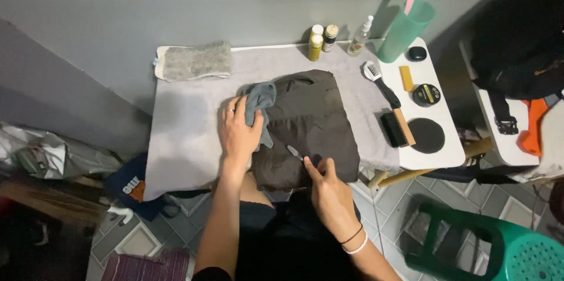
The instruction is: Reconditioning the surface of a dark-colored bag by applying a substance with a small tool and wiping it with a cloth.
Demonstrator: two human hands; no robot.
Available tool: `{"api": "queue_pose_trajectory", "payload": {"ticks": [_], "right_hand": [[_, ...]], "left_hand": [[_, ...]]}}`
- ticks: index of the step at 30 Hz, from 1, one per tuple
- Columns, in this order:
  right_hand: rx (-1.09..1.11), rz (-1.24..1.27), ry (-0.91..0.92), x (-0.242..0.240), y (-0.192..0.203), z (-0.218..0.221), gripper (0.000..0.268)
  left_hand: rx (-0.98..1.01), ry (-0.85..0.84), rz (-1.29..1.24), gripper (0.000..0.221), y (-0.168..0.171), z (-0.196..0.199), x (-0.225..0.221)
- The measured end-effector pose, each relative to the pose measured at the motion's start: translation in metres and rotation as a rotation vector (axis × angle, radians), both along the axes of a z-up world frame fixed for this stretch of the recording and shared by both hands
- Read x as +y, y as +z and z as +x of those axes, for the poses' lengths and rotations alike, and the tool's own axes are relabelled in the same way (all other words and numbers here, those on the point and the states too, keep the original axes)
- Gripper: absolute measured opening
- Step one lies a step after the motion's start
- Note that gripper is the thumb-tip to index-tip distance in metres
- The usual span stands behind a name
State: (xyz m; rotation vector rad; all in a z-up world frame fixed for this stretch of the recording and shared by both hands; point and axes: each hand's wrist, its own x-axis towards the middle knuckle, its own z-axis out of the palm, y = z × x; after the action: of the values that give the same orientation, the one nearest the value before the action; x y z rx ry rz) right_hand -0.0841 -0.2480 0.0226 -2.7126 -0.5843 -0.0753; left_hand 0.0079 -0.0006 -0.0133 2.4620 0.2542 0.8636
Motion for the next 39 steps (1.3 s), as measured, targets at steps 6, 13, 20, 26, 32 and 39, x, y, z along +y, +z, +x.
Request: {"api": "queue_pose_trajectory", "payload": {"ticks": [6,13,20,26,32,39], "right_hand": [[-0.094,-0.180,-0.038,0.029,0.004,0.016,0.052],[-0.175,-0.190,0.027,0.061,0.004,0.040,0.052],[-0.038,-0.115,-0.012,0.033,0.012,0.026,0.052],[0.087,-0.069,-0.134,0.005,0.001,-0.004,0.049],[0.031,-0.096,-0.130,0.017,-0.008,0.010,0.049],[-0.164,-0.127,-0.084,0.049,0.004,0.055,0.044]], "left_hand": [[-0.082,0.002,-0.075,0.041,0.005,-0.002,-0.002],[-0.048,0.016,-0.125,0.043,0.008,-0.006,0.000],[-0.051,0.001,-0.118,0.044,-0.002,-0.001,0.002],[-0.041,-0.028,-0.108,0.044,-0.005,0.000,0.000],[-0.055,-0.029,-0.109,0.042,-0.006,0.000,-0.001],[-0.024,-0.012,-0.206,0.043,-0.004,-0.004,-0.002]]}}
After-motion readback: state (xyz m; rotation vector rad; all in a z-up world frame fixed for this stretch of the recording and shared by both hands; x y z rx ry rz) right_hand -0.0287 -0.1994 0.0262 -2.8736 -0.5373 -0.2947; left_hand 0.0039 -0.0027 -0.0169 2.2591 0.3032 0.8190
